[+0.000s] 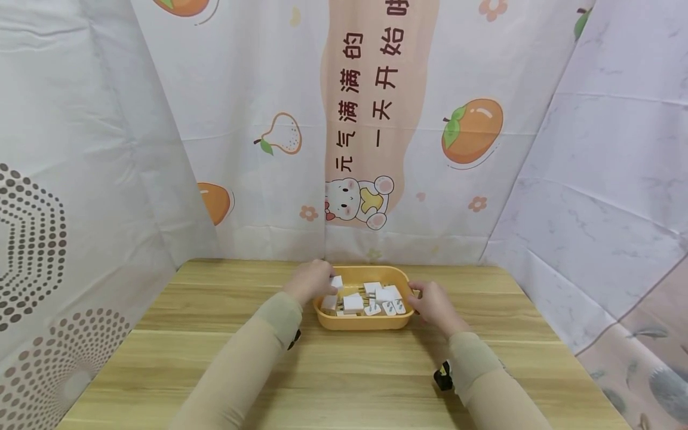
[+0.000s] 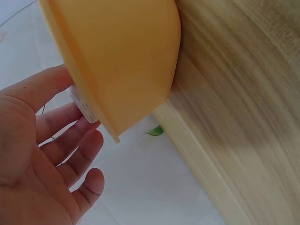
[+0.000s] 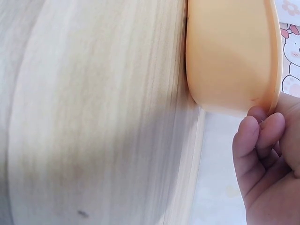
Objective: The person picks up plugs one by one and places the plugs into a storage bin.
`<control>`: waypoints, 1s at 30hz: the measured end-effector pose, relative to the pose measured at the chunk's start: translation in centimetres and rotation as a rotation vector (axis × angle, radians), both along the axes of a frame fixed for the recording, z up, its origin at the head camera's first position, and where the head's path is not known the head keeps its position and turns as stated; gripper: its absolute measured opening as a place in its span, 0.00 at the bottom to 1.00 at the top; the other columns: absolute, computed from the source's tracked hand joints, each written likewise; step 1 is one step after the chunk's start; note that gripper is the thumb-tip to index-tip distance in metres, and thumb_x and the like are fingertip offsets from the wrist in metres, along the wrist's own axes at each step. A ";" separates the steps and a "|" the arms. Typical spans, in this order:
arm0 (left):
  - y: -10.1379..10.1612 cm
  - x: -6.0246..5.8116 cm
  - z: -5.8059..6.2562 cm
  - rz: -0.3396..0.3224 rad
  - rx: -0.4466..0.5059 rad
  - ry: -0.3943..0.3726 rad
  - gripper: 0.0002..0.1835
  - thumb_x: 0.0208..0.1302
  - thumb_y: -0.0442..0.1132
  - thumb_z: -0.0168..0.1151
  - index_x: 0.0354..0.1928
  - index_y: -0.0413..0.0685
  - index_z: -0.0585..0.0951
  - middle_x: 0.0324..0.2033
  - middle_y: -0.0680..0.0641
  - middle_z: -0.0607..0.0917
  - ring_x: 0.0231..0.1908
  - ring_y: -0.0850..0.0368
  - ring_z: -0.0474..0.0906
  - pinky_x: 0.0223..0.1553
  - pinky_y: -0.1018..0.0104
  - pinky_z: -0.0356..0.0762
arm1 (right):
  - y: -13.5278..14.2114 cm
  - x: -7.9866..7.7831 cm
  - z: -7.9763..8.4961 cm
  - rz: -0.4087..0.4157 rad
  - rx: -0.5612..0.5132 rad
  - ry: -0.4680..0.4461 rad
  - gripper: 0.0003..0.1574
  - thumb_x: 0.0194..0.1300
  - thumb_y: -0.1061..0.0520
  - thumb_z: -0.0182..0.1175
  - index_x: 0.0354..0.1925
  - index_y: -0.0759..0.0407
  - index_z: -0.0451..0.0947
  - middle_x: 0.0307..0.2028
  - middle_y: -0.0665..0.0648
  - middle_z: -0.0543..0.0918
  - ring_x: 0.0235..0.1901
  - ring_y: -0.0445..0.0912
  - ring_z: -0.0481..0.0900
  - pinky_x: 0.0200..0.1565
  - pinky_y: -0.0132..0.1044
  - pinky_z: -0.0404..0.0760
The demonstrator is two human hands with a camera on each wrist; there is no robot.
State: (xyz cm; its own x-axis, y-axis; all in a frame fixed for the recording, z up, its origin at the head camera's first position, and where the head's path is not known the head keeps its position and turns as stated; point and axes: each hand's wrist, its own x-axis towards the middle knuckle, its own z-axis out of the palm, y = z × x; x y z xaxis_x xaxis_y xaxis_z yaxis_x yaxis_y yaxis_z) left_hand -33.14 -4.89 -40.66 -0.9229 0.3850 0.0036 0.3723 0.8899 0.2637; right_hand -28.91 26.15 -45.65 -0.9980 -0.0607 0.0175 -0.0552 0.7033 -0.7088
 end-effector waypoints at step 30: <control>-0.1 0.2 -0.7 -0.026 -0.033 0.034 0.17 0.62 0.47 0.73 0.51 0.49 0.88 0.49 0.51 0.87 0.48 0.53 0.82 0.53 0.53 0.78 | -0.1 0.3 0.0 -0.004 -0.022 0.005 0.30 0.68 0.63 0.58 0.67 0.67 0.73 0.20 0.60 0.78 0.08 0.43 0.65 0.16 0.37 0.72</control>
